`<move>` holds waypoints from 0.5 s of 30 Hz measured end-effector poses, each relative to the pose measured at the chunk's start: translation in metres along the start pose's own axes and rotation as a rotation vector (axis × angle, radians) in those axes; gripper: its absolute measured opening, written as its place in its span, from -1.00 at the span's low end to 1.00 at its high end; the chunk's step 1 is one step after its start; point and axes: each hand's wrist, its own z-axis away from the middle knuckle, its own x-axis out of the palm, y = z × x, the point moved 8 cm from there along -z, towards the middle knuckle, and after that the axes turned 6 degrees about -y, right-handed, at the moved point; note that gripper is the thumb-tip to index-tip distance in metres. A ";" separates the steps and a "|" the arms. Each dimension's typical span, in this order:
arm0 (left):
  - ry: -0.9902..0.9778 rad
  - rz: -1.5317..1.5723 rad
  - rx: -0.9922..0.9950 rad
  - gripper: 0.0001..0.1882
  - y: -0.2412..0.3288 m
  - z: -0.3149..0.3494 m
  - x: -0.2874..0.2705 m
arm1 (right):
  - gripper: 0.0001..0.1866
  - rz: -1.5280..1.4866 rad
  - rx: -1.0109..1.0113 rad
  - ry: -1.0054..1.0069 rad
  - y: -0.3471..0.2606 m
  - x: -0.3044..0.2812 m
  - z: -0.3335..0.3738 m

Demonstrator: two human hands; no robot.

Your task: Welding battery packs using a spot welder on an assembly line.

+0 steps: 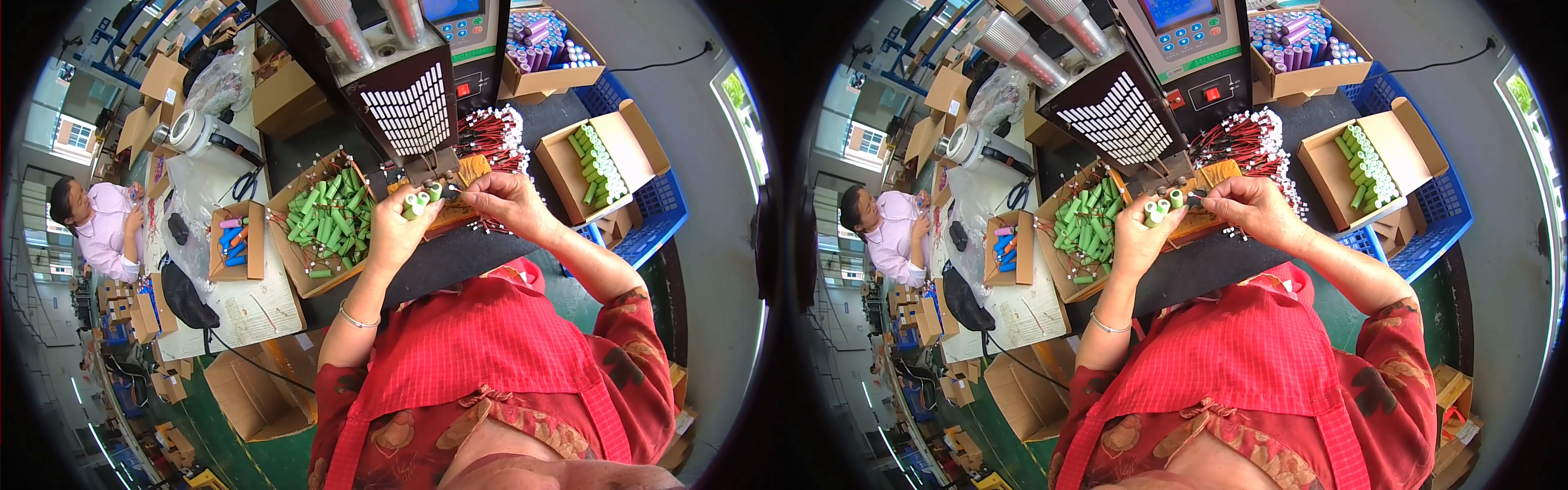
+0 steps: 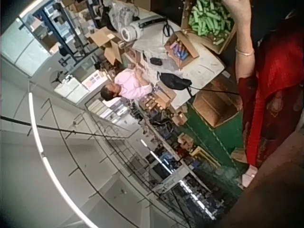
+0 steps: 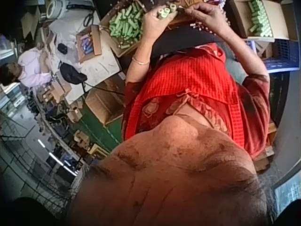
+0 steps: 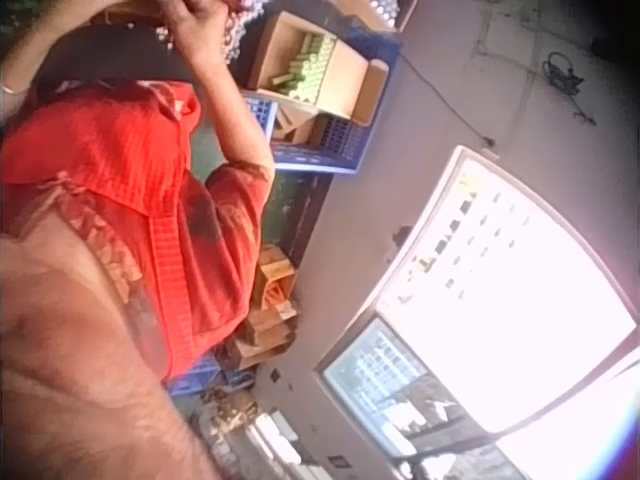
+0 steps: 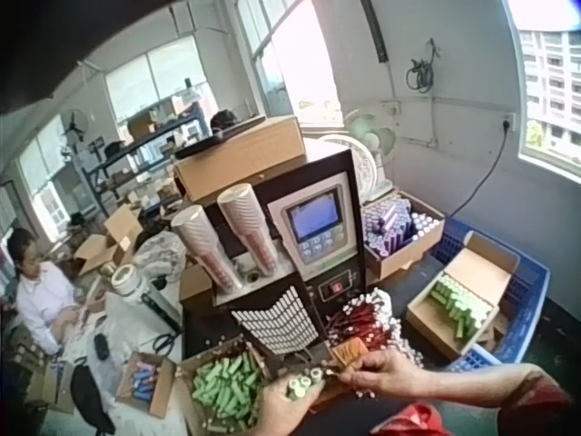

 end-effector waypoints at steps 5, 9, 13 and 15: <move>0.094 -0.134 0.084 -0.80 0.011 -0.001 0.004 | -0.82 0.059 0.005 0.011 -0.006 0.004 -0.005; 0.139 -0.175 0.097 -0.82 0.010 -0.004 0.002 | -0.81 0.030 0.090 -0.012 0.004 0.008 -0.011; 0.147 -0.212 0.069 -0.80 0.011 -0.004 0.000 | -0.81 0.041 -0.002 -0.004 0.002 0.010 -0.016; 0.192 -0.162 0.129 -0.84 0.010 -0.005 0.000 | -0.82 0.050 0.000 -0.020 -0.002 0.010 -0.016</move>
